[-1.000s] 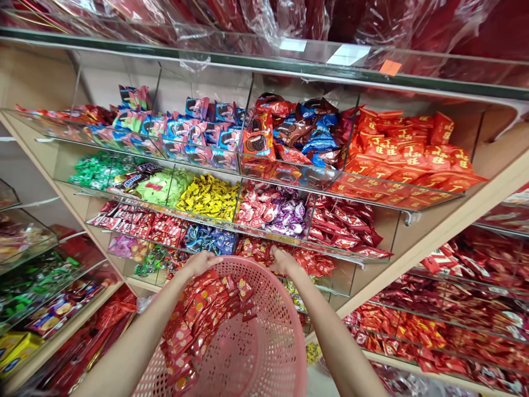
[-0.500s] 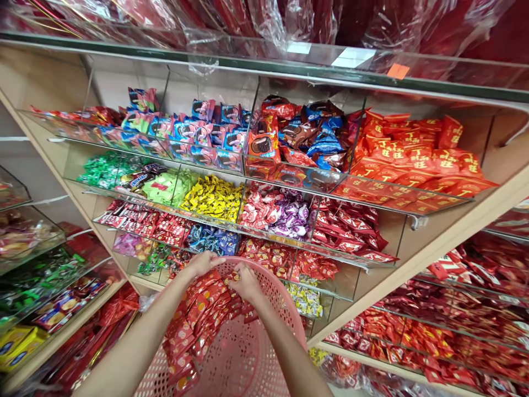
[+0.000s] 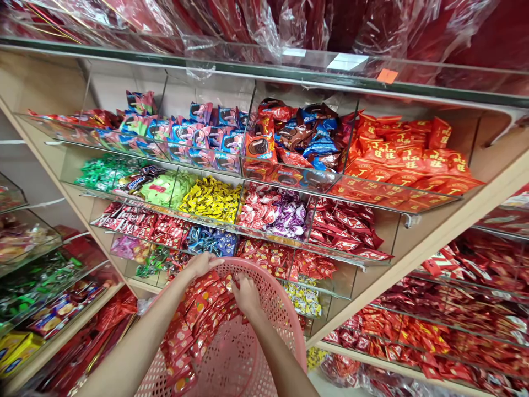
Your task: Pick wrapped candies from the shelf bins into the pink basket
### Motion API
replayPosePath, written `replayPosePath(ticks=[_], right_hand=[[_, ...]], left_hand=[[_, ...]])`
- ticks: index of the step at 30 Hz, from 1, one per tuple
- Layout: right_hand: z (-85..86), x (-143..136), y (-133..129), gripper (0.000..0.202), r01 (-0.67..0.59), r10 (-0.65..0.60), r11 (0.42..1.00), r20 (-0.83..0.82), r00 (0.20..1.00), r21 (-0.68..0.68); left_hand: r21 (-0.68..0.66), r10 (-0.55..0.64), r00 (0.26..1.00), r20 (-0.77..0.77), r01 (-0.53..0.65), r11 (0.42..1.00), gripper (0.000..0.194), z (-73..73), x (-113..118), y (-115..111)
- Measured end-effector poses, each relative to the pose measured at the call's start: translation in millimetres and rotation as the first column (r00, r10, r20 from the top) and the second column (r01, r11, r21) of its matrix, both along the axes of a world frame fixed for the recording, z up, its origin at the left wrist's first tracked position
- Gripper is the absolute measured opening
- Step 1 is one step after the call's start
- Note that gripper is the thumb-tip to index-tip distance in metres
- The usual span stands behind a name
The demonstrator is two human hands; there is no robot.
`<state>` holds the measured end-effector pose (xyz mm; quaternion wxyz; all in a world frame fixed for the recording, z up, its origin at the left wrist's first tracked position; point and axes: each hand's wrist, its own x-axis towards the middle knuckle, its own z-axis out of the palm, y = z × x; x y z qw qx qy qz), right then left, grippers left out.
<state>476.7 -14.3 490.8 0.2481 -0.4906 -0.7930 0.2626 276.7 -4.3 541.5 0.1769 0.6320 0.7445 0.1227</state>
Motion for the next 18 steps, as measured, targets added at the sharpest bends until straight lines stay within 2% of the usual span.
replayPosePath(ticks=[3,9,12,15,18], right_hand=[[-0.6,1.4,-2.8,0.011,0.027,-0.027,1.0,0.022,0.999,-0.003],[-1.0,-3.3,-5.4,0.012,-0.005,0.008,0.999,-0.071,0.997,0.043],[15.5,1.4,2.0,0.016,0.006,0.002,0.997,-0.099,0.995,0.076],[38.3,17.2,25.2,0.022,0.045,-0.022,0.986,-0.138,0.99,0.163],[50.9,40.6,60.8,0.032,0.046,-0.045,0.971,-0.008,0.999,0.235]], left_hand=[[0.003,0.01,1.0,0.004,-0.01,1.0,0.056,0.4,0.2,-0.2],[0.004,0.011,1.0,0.012,-0.011,1.0,0.055,2.8,1.5,-1.3],[-0.005,0.026,0.999,0.035,-0.026,1.0,0.053,3.9,2.0,-0.9],[-0.021,0.025,0.999,0.046,-0.025,0.999,0.053,5.0,2.1,-0.5],[-0.02,0.009,0.999,0.031,-0.008,1.0,0.054,5.5,1.8,-0.3]])
